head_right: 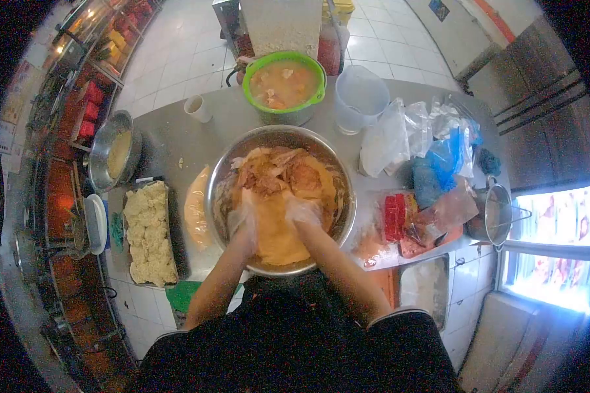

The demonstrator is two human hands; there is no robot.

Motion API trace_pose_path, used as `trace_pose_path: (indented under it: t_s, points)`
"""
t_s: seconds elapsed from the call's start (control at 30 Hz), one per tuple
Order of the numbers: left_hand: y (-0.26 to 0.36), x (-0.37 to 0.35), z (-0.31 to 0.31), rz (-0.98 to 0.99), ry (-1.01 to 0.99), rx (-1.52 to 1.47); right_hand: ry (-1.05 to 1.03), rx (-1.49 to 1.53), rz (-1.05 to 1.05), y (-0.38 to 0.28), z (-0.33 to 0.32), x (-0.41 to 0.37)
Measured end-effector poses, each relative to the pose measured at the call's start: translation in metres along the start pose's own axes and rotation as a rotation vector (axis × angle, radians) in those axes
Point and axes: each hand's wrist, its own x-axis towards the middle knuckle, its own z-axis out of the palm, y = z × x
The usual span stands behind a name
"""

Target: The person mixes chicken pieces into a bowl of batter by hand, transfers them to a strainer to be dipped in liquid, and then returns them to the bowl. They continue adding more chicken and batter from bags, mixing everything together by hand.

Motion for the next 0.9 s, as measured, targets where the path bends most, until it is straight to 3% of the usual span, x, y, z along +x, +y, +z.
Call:
trace_pose_path:
  t_s: [0.07, 0.2, 0.27, 0.37, 0.4, 0.47, 0.57, 0.63, 0.67, 0.77, 0.83, 0.87, 0.9]
  points:
    - [-0.004, 0.003, 0.019, -0.117, -0.053, -0.054, 0.159, 0.100, 0.016, -0.003, 0.046, 0.015]
    - [-0.020, 0.003, 0.030, -0.085, -0.187, 0.023, 0.035, 0.713, 0.091, -0.001, 0.070, 0.029]
    - [-0.015, 0.000, 0.008, 0.064, -0.285, 0.195, -0.118, 1.205, 0.196, -0.021, -0.007, -0.020]
    - [0.010, -0.012, -0.033, 0.472, -0.370, 0.715, -0.242, 1.458, 0.368, -0.006, -0.033, -0.036]
    - [0.018, -0.015, -0.042, 0.613, -0.351, 0.914, -0.209, 0.941, 0.118, -0.004, -0.046, -0.043]
    - [0.030, -0.021, -0.055, 0.696, -0.294, 1.033, -0.127, -0.118, -0.366, 0.000, -0.070, -0.051]
    - [0.060, -0.030, -0.067, 0.440, -0.269, 0.779, 0.005, -0.199, -0.254, 0.004, -0.074, -0.049]
    - [0.057, -0.036, -0.073, 0.400, -0.261, 0.553, 0.027, 0.414, 0.018, -0.017, -0.099, -0.061]
    - [0.047, -0.038, -0.076, 0.456, -0.241, 0.393, 0.038, 0.717, 0.163, -0.034, -0.118, -0.072]
    - [0.072, -0.062, -0.072, 0.864, -0.053, 0.341, 0.137, 0.829, 0.157, -0.066, -0.153, -0.095]
    - [0.073, -0.059, -0.064, 0.945, -0.174, 0.689, 0.119, 0.500, 0.034, -0.038, -0.106, -0.078]
    - [0.048, -0.042, -0.056, 0.822, -0.387, 0.979, 0.093, 0.227, -0.075, -0.013, -0.061, -0.060]
    - [0.054, -0.039, -0.049, 0.799, -0.424, 1.105, 0.117, 0.068, -0.167, 0.008, -0.021, -0.048]
